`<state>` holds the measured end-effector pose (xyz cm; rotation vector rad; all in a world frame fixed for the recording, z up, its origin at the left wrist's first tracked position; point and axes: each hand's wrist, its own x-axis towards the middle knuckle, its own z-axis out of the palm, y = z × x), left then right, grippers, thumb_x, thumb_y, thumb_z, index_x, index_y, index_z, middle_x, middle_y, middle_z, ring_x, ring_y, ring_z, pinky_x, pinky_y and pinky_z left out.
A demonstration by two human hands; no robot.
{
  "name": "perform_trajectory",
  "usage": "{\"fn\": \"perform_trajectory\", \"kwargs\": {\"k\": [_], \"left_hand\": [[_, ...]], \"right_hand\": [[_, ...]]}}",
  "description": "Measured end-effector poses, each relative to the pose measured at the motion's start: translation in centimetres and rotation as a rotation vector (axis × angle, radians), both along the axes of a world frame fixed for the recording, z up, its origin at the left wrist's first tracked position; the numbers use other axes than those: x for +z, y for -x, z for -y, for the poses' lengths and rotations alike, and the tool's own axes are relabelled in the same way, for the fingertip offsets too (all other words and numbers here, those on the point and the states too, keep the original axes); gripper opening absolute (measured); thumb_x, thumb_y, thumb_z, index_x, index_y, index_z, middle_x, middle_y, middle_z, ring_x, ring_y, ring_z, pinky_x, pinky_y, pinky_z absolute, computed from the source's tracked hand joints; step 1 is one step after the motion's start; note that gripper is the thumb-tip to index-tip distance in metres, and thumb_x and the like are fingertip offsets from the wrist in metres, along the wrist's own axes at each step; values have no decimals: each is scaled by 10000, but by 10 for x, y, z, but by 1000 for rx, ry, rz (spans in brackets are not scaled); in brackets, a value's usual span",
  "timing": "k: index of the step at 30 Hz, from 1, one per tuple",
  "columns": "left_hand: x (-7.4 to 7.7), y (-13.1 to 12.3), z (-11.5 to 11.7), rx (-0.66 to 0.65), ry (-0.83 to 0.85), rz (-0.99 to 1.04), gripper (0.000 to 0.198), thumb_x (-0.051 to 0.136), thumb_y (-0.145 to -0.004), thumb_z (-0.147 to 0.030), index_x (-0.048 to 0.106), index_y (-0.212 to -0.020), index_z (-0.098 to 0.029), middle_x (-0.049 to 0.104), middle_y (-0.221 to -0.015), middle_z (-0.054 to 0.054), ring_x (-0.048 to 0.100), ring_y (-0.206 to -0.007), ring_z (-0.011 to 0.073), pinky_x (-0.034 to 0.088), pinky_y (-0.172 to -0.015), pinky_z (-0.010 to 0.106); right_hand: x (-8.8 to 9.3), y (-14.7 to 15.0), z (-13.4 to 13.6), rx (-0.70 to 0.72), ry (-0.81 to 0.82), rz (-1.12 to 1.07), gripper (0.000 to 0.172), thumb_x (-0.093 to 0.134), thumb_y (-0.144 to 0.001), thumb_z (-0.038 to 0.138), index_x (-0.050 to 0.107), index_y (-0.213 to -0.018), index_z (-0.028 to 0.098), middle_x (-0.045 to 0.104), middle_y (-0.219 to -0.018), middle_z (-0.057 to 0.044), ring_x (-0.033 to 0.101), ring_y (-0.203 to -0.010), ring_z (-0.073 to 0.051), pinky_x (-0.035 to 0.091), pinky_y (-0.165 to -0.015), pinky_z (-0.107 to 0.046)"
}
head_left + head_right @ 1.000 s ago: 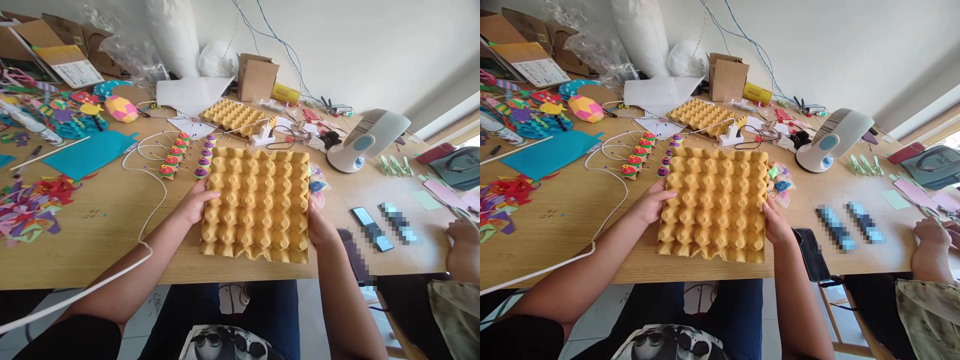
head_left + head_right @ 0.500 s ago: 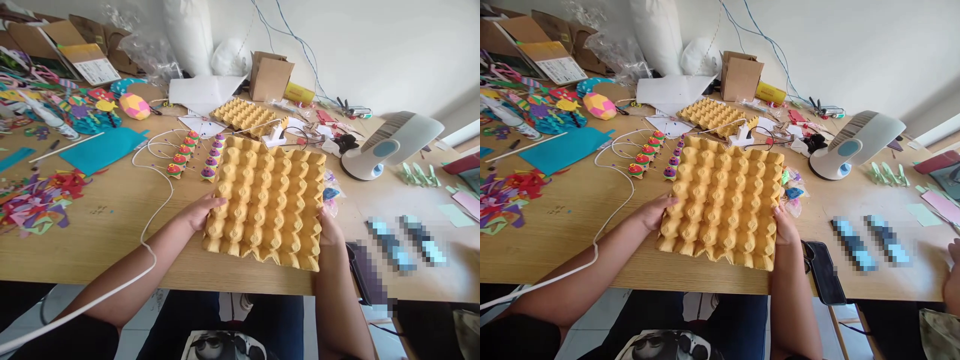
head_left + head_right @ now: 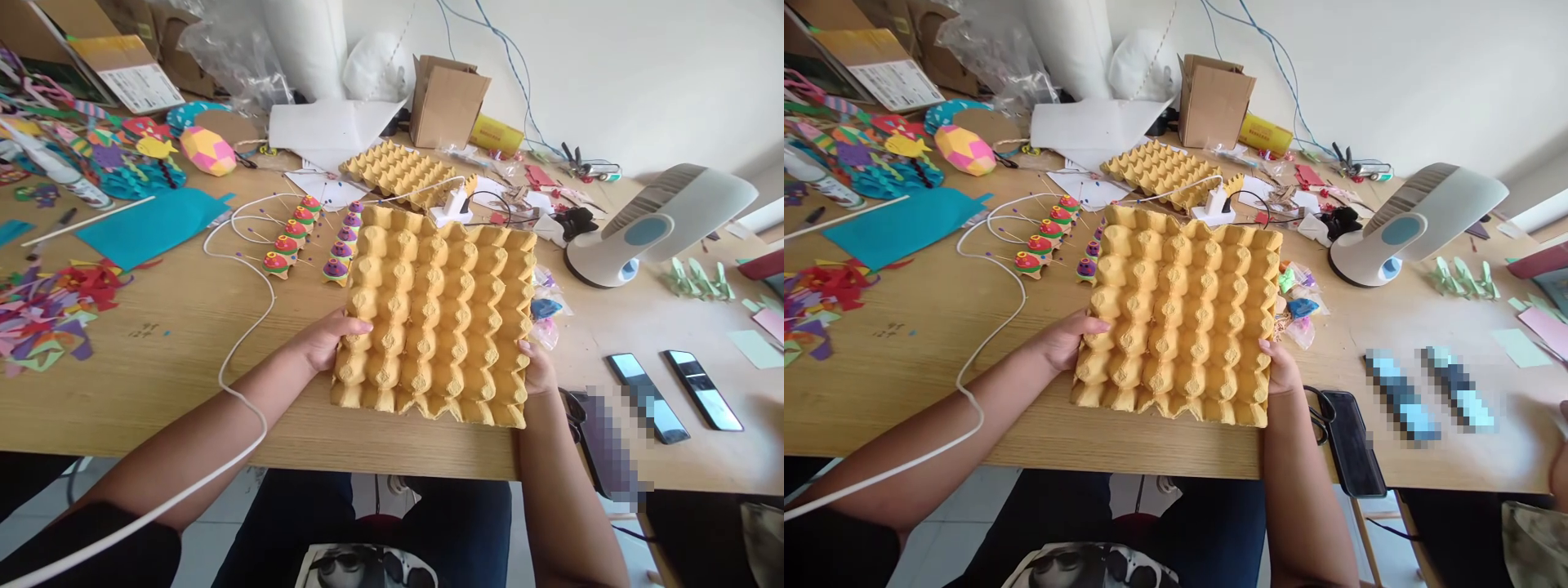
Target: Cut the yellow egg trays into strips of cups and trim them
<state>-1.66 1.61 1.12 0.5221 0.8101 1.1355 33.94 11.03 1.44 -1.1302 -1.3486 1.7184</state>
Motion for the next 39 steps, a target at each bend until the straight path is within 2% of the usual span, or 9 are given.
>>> {"fn": "perform_trajectory", "kwargs": {"k": [4,10,16,22,25,28,32,39], "left_hand": [[0,-3,2,-14,-36,29,629,876,-622,-277,719,-1229,-223,803,-1020,124,766,-1021,401,662,-773,510],[2,-5,6,-55,-97,79,554,866,-645,-275,730,-1169,-161,800,-1082,135,732,-1096,409,644,-845,493],[4,-7,8,-47,-143,85,573,862,-649,-269,717,-1191,-153,795,-1107,136,722,-1117,406,631,-866,480],[5,-8,9,-52,-185,59,596,858,-646,-306,708,-1202,-154,790,-1123,147,717,-1138,424,636,-861,489],[6,-9,10,-61,-199,63,597,853,-651,-303,702,-1208,-151,791,-1119,148,722,-1131,422,635,-864,492],[6,-10,11,-60,-209,80,610,850,-653,-290,688,-1227,-160,791,-1131,146,726,-1126,417,636,-860,493],[5,-10,11,-84,-232,96,560,840,-665,-300,699,-1188,-159,790,-1141,153,724,-1134,418,636,-858,496],[4,-9,12,-77,-236,80,550,848,-654,-294,710,-1159,-124,796,-1098,168,732,-1110,423,635,-856,494]], "right_hand": [[2,2,-1,-36,58,-26,489,747,-700,616,721,-1090,323,818,-1113,-88,723,-1187,-426,643,-918,-622],[6,5,2,-121,165,-82,416,780,-658,557,726,-1003,331,821,-1084,-75,704,-1225,-429,634,-945,-630],[6,5,1,-89,85,-47,435,727,-694,572,711,-1049,321,807,-1110,-90,696,-1234,-434,623,-938,-637],[3,3,0,-85,87,-71,409,736,-668,568,702,-997,329,822,-1026,-78,743,-1117,-424,630,-888,-617],[1,1,1,-76,79,-54,431,701,-689,581,703,-1043,335,824,-1043,-70,749,-1106,-416,626,-889,-618],[-1,0,2,-57,77,-29,480,652,-726,587,699,-1136,342,822,-1076,-59,747,-1121,-410,624,-897,-626],[-2,0,4,-125,97,-64,495,653,-717,541,703,-1175,358,823,-1104,-42,727,-1180,-408,635,-920,-618],[-1,3,6,-120,106,-125,407,665,-707,538,735,-1067,359,819,-1136,-27,687,-1265,-412,610,-999,-620]]}}
